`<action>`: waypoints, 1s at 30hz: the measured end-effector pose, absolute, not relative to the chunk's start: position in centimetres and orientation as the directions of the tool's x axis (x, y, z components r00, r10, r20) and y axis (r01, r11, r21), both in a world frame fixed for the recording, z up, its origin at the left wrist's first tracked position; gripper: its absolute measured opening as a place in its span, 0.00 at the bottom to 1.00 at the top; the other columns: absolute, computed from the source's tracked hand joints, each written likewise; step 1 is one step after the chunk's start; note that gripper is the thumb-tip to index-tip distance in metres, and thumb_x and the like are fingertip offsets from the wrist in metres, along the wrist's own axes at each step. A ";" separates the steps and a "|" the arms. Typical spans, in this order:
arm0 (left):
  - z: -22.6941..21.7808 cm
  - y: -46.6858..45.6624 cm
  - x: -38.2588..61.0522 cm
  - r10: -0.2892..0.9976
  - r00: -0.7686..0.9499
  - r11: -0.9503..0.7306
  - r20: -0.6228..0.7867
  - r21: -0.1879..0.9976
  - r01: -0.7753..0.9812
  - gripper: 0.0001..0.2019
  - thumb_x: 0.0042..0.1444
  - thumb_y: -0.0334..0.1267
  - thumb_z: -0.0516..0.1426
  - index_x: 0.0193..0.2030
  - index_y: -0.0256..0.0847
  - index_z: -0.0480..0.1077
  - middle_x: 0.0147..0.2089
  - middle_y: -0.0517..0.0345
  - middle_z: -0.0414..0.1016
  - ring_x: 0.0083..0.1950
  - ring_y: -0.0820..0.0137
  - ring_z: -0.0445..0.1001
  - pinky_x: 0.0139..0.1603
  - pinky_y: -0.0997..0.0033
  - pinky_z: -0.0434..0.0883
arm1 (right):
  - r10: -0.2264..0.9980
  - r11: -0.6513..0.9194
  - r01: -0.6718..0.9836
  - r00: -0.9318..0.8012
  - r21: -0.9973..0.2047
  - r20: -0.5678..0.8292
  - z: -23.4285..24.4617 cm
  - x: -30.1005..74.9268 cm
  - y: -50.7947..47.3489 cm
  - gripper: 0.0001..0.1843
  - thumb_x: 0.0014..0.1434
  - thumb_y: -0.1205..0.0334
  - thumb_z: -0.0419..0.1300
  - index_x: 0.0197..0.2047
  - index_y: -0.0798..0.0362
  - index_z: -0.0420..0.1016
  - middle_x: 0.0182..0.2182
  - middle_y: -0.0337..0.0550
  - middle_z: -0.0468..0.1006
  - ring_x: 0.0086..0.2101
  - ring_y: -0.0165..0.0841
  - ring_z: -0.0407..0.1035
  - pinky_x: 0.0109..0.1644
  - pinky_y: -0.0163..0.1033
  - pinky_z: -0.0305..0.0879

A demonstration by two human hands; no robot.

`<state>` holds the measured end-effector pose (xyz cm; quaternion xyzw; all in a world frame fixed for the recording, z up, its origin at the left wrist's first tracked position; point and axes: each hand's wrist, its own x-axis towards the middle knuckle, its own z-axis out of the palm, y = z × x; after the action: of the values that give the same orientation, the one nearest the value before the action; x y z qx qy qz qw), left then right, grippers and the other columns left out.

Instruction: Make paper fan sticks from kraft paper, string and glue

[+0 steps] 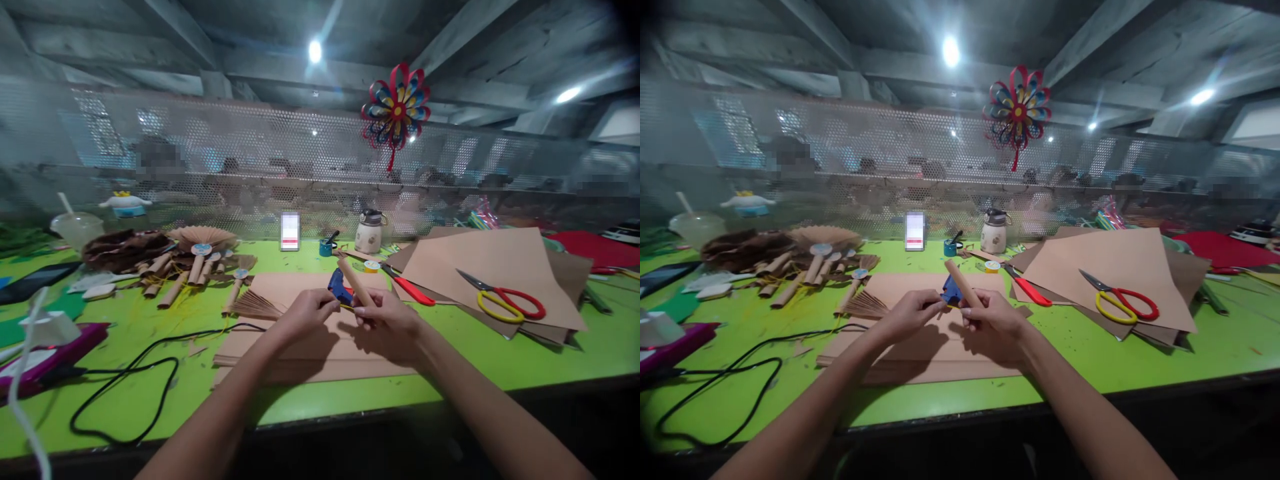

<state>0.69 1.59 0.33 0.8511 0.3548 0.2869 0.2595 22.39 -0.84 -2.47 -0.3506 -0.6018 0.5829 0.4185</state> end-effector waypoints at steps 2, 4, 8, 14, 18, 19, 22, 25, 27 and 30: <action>0.8 1.7 -0.2 0.770 0.569 -0.587 0.290 0.672 0.451 0.17 0.59 0.44 0.50 0.33 0.35 0.76 0.29 0.55 0.75 0.30 0.70 0.69 0.31 0.74 0.63 | 0.902 0.074 -0.036 -0.423 -0.997 0.082 -2.2 22.9 -0.9 0.16 0.49 0.59 0.68 0.37 0.57 0.70 0.26 0.38 0.72 0.22 0.24 0.66 0.24 0.31 0.61; 1.2 1.8 -0.8 0.780 0.552 -0.577 0.293 0.678 0.456 0.18 0.59 0.46 0.50 0.32 0.36 0.76 0.28 0.56 0.75 0.30 0.70 0.69 0.30 0.74 0.62 | 0.899 0.082 0.004 -0.432 -0.997 0.072 -2.0 23.3 -1.1 0.16 0.49 0.59 0.68 0.37 0.57 0.69 0.25 0.37 0.72 0.22 0.24 0.65 0.24 0.31 0.61; 1.3 1.9 -1.4 0.814 0.502 -0.551 0.294 0.666 0.502 0.18 0.56 0.47 0.53 0.33 0.35 0.77 0.29 0.54 0.76 0.31 0.69 0.70 0.32 0.73 0.64 | 0.906 0.098 0.078 -0.419 -0.992 0.057 -1.6 23.6 -1.5 0.16 0.50 0.57 0.68 0.36 0.57 0.69 0.23 0.38 0.73 0.22 0.25 0.66 0.24 0.31 0.61; 0.4 2.2 -1.7 0.808 0.545 -0.532 0.223 0.674 0.512 0.18 0.56 0.47 0.53 0.32 0.35 0.76 0.29 0.54 0.76 0.31 0.68 0.71 0.31 0.73 0.64 | 0.940 0.099 0.183 -0.338 -0.978 0.032 -1.1 23.2 -2.4 0.15 0.50 0.54 0.66 0.30 0.57 0.69 0.20 0.38 0.72 0.19 0.24 0.62 0.23 0.32 0.59; 0.6 2.1 -1.6 0.810 0.553 -0.530 0.197 0.651 0.544 0.14 0.55 0.44 0.54 0.33 0.36 0.77 0.33 0.52 0.77 0.34 0.67 0.73 0.34 0.72 0.67 | 0.955 0.107 0.207 -0.293 -0.973 0.043 -1.1 23.0 -2.6 0.15 0.51 0.53 0.66 0.30 0.56 0.69 0.19 0.37 0.72 0.18 0.24 0.62 0.22 0.31 0.59; 0.7 2.0 -1.3 0.816 0.535 -0.530 0.216 0.648 0.547 0.13 0.54 0.42 0.54 0.35 0.37 0.77 0.37 0.51 0.78 0.36 0.66 0.74 0.37 0.71 0.68 | 0.956 0.109 0.211 -0.290 -0.971 0.044 -1.1 23.0 -2.6 0.15 0.51 0.53 0.66 0.30 0.56 0.69 0.19 0.37 0.72 0.18 0.24 0.62 0.22 0.31 0.59; 1.1 1.1 0.0 0.825 0.475 -0.542 0.305 0.663 0.516 0.13 0.53 0.37 0.54 0.42 0.37 0.77 0.44 0.49 0.77 0.42 0.66 0.74 0.43 0.71 0.69 | 0.955 0.121 0.200 -0.290 -0.972 0.060 -1.4 23.1 -2.5 0.15 0.51 0.54 0.66 0.30 0.57 0.69 0.19 0.37 0.72 0.18 0.25 0.63 0.23 0.31 0.60; 1.2 0.2 1.8 0.793 0.535 -0.563 0.292 0.688 0.459 0.14 0.55 0.37 0.53 0.44 0.38 0.76 0.43 0.51 0.79 0.42 0.66 0.74 0.43 0.71 0.69 | 0.958 0.143 0.163 -0.272 -0.976 0.095 -1.5 23.1 -2.4 0.16 0.50 0.53 0.66 0.30 0.57 0.68 0.19 0.36 0.72 0.19 0.24 0.63 0.22 0.30 0.58; 1.0 -0.2 2.7 0.753 0.617 -0.566 0.228 0.703 0.431 0.15 0.57 0.39 0.52 0.43 0.38 0.76 0.39 0.53 0.80 0.40 0.67 0.75 0.40 0.72 0.68 | 0.961 0.146 0.143 -0.255 -0.979 0.106 -1.3 23.1 -2.4 0.16 0.50 0.53 0.67 0.31 0.57 0.69 0.19 0.36 0.71 0.19 0.24 0.63 0.22 0.30 0.58; 0.3 -0.3 3.2 0.761 0.631 -0.533 0.150 0.700 0.475 0.18 0.59 0.44 0.50 0.41 0.36 0.77 0.31 0.54 0.79 0.33 0.67 0.74 0.34 0.73 0.66 | 0.961 0.144 0.133 -0.253 -0.981 0.107 -0.8 23.0 -2.5 0.17 0.50 0.52 0.66 0.34 0.57 0.70 0.19 0.35 0.71 0.19 0.24 0.63 0.22 0.30 0.58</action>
<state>3.23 -0.27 0.34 0.8460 0.3653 0.2255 0.3162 22.99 -2.53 -0.82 -0.4377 -0.6249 0.4860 0.4262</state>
